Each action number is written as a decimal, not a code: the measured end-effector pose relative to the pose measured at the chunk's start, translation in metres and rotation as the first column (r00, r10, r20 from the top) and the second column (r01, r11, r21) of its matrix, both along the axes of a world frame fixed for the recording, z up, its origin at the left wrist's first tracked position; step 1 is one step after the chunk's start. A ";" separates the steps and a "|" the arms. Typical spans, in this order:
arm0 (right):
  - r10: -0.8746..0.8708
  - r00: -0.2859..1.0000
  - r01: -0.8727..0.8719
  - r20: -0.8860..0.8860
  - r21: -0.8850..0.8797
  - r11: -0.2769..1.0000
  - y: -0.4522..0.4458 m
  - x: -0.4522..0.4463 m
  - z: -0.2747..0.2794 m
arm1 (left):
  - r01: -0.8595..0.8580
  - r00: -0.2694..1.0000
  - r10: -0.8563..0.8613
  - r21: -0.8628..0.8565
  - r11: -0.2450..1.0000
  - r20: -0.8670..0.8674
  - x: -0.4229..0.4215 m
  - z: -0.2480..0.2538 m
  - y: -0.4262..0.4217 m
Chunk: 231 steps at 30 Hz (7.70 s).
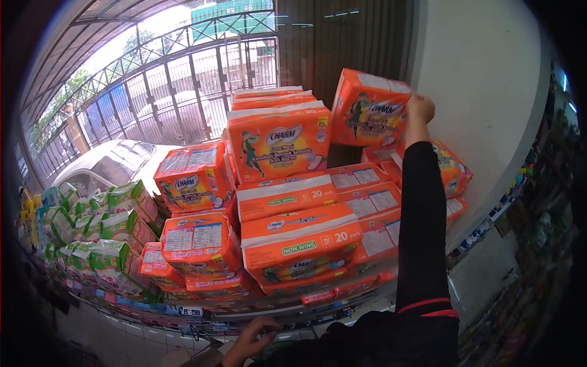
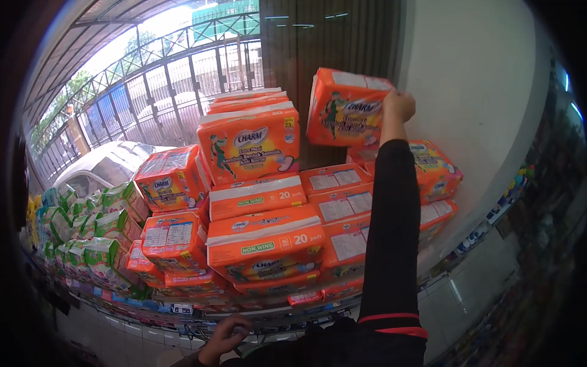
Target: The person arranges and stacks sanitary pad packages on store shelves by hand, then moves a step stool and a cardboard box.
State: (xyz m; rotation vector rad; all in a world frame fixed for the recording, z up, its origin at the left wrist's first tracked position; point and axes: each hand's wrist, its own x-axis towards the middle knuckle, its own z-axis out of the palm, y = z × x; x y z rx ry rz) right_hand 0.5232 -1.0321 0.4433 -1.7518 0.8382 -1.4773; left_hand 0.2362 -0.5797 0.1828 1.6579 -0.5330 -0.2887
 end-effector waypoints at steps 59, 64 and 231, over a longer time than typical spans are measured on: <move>-0.292 0.954 0.235 -0.068 -0.432 0.870 -0.156 -0.397 0.034 | 0.151 0.944 -0.203 -0.207 0.967 -0.259 0.193 0.219 -0.390; -0.267 0.961 0.210 -0.069 -0.446 0.870 -0.154 -0.401 0.020 | -0.102 0.856 -0.152 -0.450 0.887 -0.495 0.280 0.155 -0.489; 0.528 0.848 -0.479 -0.039 -0.483 0.733 0.045 0.096 -0.105 | -0.995 0.096 0.968 0.058 0.085 0.232 -0.065 -0.058 0.135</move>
